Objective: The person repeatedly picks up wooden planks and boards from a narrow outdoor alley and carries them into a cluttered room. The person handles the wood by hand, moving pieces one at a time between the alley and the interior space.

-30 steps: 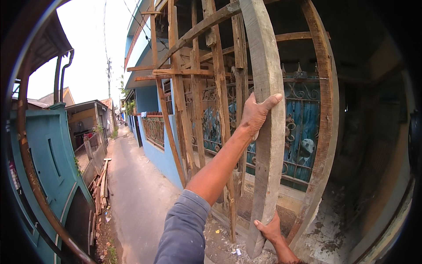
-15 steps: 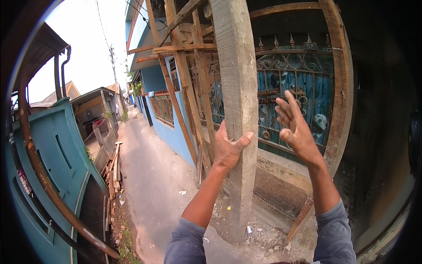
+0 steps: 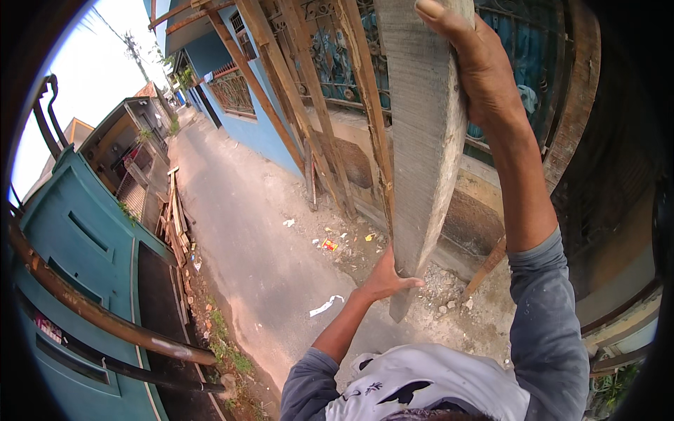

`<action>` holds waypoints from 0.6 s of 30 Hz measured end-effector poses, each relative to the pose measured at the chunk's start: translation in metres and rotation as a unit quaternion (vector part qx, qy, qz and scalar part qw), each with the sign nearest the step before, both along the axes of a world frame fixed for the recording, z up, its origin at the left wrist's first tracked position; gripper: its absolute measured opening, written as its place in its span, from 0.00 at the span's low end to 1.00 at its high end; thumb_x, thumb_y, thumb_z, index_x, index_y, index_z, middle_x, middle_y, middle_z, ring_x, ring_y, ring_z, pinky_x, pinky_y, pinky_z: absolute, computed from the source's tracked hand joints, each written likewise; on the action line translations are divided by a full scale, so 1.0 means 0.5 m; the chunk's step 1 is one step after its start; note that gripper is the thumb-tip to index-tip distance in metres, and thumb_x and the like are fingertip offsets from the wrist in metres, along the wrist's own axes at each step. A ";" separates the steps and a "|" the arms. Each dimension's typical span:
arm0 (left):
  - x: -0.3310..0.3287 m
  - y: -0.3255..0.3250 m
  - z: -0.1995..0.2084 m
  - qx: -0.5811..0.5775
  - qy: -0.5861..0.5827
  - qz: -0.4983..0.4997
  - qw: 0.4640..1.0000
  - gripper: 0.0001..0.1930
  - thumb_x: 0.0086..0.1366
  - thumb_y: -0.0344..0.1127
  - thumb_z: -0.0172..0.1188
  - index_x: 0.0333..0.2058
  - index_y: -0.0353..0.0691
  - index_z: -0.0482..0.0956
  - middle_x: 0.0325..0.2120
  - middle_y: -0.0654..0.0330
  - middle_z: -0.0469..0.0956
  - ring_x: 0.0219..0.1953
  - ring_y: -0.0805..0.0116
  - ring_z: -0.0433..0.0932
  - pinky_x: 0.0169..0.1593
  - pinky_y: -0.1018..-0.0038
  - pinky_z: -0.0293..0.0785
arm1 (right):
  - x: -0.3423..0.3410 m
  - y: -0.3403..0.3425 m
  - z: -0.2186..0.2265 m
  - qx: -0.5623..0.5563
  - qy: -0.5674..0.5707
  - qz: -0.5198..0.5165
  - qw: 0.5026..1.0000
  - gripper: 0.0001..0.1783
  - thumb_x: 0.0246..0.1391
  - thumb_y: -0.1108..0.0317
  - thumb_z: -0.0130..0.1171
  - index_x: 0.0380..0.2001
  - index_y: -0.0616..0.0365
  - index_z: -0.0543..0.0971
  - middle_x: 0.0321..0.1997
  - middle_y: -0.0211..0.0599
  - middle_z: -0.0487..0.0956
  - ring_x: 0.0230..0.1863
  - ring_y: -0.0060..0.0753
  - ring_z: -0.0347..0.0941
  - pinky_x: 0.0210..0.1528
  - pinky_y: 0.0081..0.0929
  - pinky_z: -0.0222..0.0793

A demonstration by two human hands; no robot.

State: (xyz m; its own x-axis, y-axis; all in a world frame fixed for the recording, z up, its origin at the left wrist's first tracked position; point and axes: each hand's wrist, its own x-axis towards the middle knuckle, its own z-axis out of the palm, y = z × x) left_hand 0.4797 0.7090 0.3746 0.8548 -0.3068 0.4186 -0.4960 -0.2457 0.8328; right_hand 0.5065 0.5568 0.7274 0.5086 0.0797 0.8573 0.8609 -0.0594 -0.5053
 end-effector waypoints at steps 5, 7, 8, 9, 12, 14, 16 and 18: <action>0.051 0.158 0.229 -0.084 -0.025 -0.027 0.996 0.79 0.31 0.73 0.73 0.70 0.33 0.35 0.70 0.41 0.43 0.73 0.48 0.45 0.73 0.55 0.44 | 0.022 0.018 -0.224 0.037 0.099 0.028 0.994 0.37 0.45 0.54 0.70 0.53 0.68 0.71 0.46 0.42 0.77 0.43 0.32 0.75 0.48 0.31 0.72; 0.073 0.145 0.412 -0.167 -0.164 -0.032 0.972 0.75 0.36 0.77 0.66 0.69 0.31 0.38 0.69 0.39 0.46 0.71 0.46 0.49 0.72 0.55 0.48 | 0.045 0.016 -0.327 0.050 0.128 0.047 0.989 0.37 0.44 0.60 0.72 0.53 0.68 0.70 0.46 0.40 0.76 0.45 0.30 0.74 0.49 0.30 0.70; 0.080 0.141 0.490 -0.197 -0.224 -0.029 0.954 0.73 0.39 0.79 0.63 0.69 0.28 0.38 0.68 0.37 0.47 0.71 0.46 0.50 0.71 0.56 0.50 | 0.057 0.023 -0.378 0.042 0.132 0.046 0.989 0.38 0.44 0.60 0.72 0.54 0.68 0.69 0.48 0.40 0.76 0.47 0.30 0.73 0.51 0.30 0.69; 0.079 0.136 0.555 -0.215 -0.259 -0.015 0.942 0.74 0.39 0.79 0.62 0.68 0.26 0.37 0.68 0.37 0.45 0.71 0.45 0.49 0.70 0.56 0.53 | 0.062 0.029 -0.424 0.035 0.135 0.040 0.989 0.39 0.43 0.60 0.73 0.54 0.69 0.68 0.50 0.41 0.75 0.49 0.31 0.72 0.52 0.30 0.68; 0.078 0.125 0.656 -0.209 -0.307 -0.028 0.928 0.73 0.41 0.79 0.60 0.66 0.24 0.34 0.65 0.30 0.43 0.70 0.43 0.47 0.68 0.53 0.57 | 0.075 0.062 -0.522 0.033 0.121 0.067 0.990 0.39 0.43 0.61 0.73 0.55 0.69 0.67 0.53 0.42 0.73 0.53 0.32 0.69 0.56 0.30 0.66; 0.070 0.130 0.675 -0.206 -0.321 -0.021 0.924 0.69 0.43 0.79 0.58 0.65 0.25 0.38 0.64 0.32 0.46 0.68 0.44 0.50 0.66 0.53 0.59 | 0.064 0.099 -0.569 0.023 0.151 0.102 0.983 0.39 0.42 0.64 0.74 0.55 0.69 0.67 0.54 0.42 0.72 0.55 0.32 0.68 0.58 0.30 0.64; 0.089 0.115 0.676 -0.221 -0.333 -0.036 0.916 0.66 0.45 0.78 0.57 0.64 0.26 0.41 0.63 0.33 0.49 0.66 0.44 0.52 0.65 0.53 0.60 | 0.083 0.099 -0.601 0.021 0.179 0.118 0.977 0.39 0.41 0.66 0.74 0.55 0.69 0.67 0.54 0.42 0.72 0.54 0.33 0.69 0.57 0.31 0.65; 0.068 0.134 0.684 -0.217 -0.350 -0.019 0.911 0.62 0.47 0.77 0.56 0.63 0.27 0.44 0.61 0.34 0.52 0.64 0.44 0.55 0.64 0.53 0.62 | 0.077 0.129 -0.614 0.013 0.197 0.165 0.966 0.39 0.40 0.68 0.74 0.55 0.68 0.68 0.53 0.42 0.73 0.52 0.33 0.70 0.55 0.30 0.67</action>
State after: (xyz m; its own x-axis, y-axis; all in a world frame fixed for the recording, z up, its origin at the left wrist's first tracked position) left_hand 0.5134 0.7759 0.7167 0.3250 -0.0054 0.9457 -0.9439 0.0600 0.3247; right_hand 0.5452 0.6211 0.4203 0.7462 0.2742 0.6066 0.5716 0.2033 -0.7950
